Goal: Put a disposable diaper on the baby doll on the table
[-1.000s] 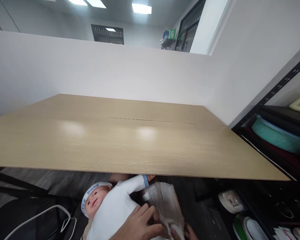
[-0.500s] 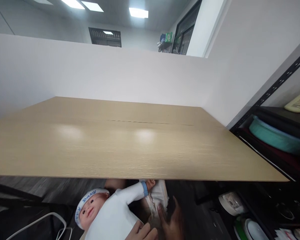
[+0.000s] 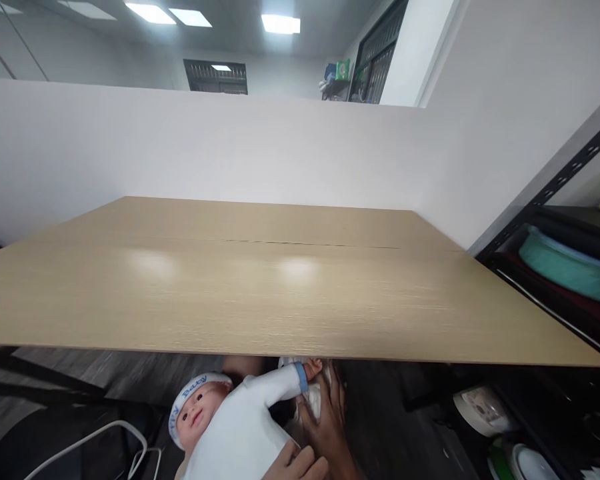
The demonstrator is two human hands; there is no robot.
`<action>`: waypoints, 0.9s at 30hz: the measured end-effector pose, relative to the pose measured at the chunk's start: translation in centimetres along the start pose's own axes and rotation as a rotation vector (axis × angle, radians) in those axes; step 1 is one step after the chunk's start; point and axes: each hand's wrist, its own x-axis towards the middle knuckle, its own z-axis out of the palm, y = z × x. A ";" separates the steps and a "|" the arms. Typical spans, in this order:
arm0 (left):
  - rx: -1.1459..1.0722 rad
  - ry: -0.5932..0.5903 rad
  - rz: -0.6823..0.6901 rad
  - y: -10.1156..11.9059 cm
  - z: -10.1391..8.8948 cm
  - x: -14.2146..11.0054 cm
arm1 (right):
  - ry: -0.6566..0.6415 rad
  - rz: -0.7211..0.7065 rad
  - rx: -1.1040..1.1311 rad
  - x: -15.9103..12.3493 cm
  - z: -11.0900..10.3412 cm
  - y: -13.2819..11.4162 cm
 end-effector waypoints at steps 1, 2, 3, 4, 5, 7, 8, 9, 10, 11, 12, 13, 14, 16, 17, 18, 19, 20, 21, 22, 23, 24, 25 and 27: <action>-0.012 0.007 -0.016 -1.8 -0.3 -0.7 | -0.023 0.019 0.017 0.0 -1.0 0.1; -0.024 0.018 -0.037 -3.6 -0.7 -1.4 | -0.042 0.043 0.036 0.0 -2.1 0.2; -0.036 0.031 -0.057 -5.4 -1.1 -2.1 | -0.052 0.072 0.056 0.1 -3.2 0.3; -0.049 0.046 -0.076 -6.9 -1.4 -2.8 | -0.054 0.101 0.074 0.2 -4.4 0.5; -0.060 0.062 -0.095 -8.2 -1.6 -3.4 | -0.046 0.123 0.090 0.4 -5.4 0.6; -0.085 0.094 -0.129 -9.9 -1.6 -4.3 | -0.035 0.109 0.123 0.9 -7.3 0.7; -0.099 0.108 -0.141 -10.2 -1.4 -4.5 | -0.036 0.067 0.134 1.3 -8.0 0.7; -0.113 0.118 -0.151 -10.4 -1.1 -4.5 | -0.043 0.000 0.139 1.7 -8.5 0.7; -0.126 0.126 -0.157 -10.3 -0.7 -4.4 | -0.063 -0.086 0.140 2.3 -9.0 0.5; -0.138 0.129 -0.160 -10.2 -0.3 -4.1 | -0.096 -0.179 0.138 3.0 -9.3 0.2; -0.146 0.131 -0.161 -9.9 0.0 -3.9 | -0.142 -0.272 0.136 3.8 -9.5 -0.2; -0.151 0.131 -0.161 -9.7 0.2 -3.6 | -0.199 -0.352 0.137 4.7 -9.6 -0.7; -0.154 0.131 -0.161 -9.4 0.2 -3.3 | -0.270 -0.416 0.142 5.8 -9.7 -1.4; -0.156 0.135 -0.166 -8.8 -0.3 -3.0 | -0.448 -0.487 0.157 8.2 -9.6 -3.1; -0.149 0.139 -0.167 -8.5 -0.8 -2.8 | -0.552 -0.498 0.162 9.4 -9.5 -4.1; -0.130 0.144 -0.162 -8.1 -1.6 -2.6 | -0.652 -0.495 0.157 10.6 -9.3 -5.2; -0.096 0.141 -0.148 -7.7 -2.4 -2.3 | -0.737 -0.473 0.135 11.6 -9.1 -6.4; -0.053 0.129 -0.122 -7.3 -3.3 -2.0 | -0.819 -0.451 0.095 12.6 -8.8 -7.6; -0.008 0.111 -0.090 -6.7 -4.1 -1.6 | -0.895 -0.437 0.043 13.4 -8.5 -8.7; 0.030 0.090 -0.055 -6.0 -4.8 -1.1 | -0.961 -0.437 -0.015 14.1 -8.2 -9.9; 0.055 0.072 -0.025 -5.2 -5.3 -0.7 | -1.010 -0.449 -0.064 14.6 -7.9 -10.9; 0.068 0.057 -0.001 -4.2 -5.6 -0.2 | -1.040 -0.473 -0.099 15.0 -7.6 -11.9; 0.072 0.048 0.018 -3.0 -5.6 0.1 | -1.049 -0.501 -0.117 15.2 -7.5 -12.8; 0.077 0.036 0.046 -0.1 -5.1 0.6 | -1.028 -0.549 -0.109 15.2 -7.5 -14.3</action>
